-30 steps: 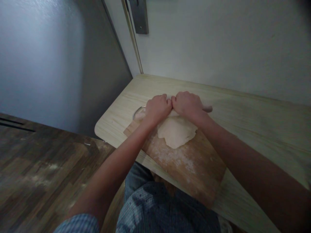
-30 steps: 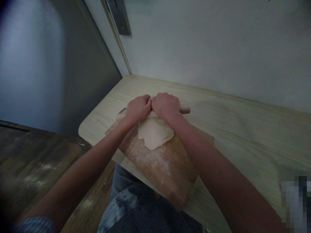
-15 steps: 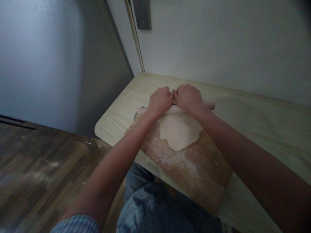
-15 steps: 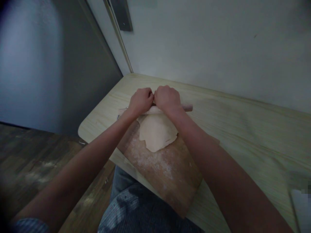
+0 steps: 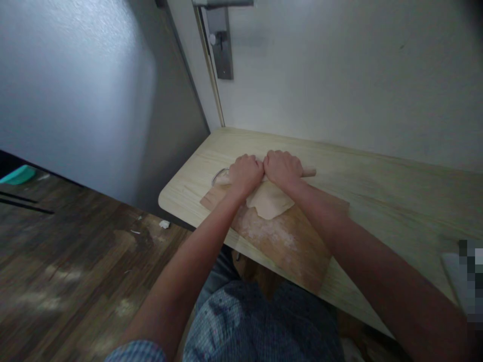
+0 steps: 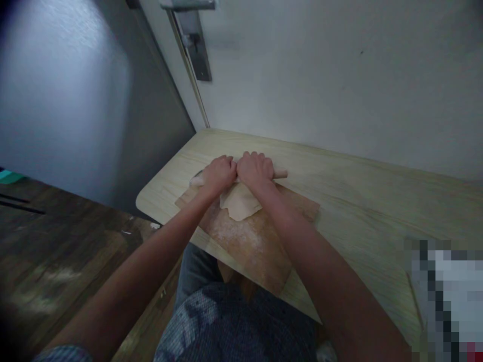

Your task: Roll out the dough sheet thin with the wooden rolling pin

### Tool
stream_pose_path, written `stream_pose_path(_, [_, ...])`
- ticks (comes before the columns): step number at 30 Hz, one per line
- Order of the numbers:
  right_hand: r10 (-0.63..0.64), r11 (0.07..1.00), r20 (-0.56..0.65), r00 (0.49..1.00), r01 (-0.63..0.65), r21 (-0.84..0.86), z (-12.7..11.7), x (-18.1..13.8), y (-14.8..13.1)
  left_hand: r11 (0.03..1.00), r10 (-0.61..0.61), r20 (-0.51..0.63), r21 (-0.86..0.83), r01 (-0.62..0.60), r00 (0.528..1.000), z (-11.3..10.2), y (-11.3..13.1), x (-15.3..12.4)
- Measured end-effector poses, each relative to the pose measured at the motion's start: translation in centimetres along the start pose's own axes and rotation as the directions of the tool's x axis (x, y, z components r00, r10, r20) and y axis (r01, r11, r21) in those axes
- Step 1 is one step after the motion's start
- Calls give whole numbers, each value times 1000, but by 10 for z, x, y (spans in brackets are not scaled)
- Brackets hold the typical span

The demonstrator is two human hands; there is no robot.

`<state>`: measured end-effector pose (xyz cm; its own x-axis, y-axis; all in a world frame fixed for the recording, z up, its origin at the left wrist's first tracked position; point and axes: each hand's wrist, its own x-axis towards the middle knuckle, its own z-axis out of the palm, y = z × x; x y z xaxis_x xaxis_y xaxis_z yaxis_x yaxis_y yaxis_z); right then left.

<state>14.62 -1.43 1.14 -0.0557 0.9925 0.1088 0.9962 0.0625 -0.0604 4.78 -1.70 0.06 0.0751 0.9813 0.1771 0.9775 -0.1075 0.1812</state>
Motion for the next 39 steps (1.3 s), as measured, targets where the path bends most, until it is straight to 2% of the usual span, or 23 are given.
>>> stream_pose_path(7, [-57, 998, -80, 995, 58, 11, 1, -34, 0, 997, 69, -3, 32, -69, 998, -10, 6, -36])
stream_pose_path(15, [-232, 973, -157, 960, 227, -51, -1, -82, 8, 967, 248, -86, 72, -242, 965, -9, 0, -78])
stream_pose_path(19, [-300, 954, -188, 935, 290, -77, 0, -95, 14, 957, 284, -83, 78, -278, 955, -8, -4, -88])
stream_pose_path(26, [-334, 942, -206, 920, 333, -43, 5, -86, 19, 959, 277, -64, 85, -271, 959, -7, -4, -81])
stream_pose_path(33, [-269, 960, -191, 944, 278, 21, 11, -63, 16, 965, 249, -83, 104, -240, 965, -4, -2, -63])
stream_pose_path(39, [-178, 984, -75, 981, 178, -5, 0, -40, 10, 982, 183, -94, 58, -179, 979, 0, -1, -37])
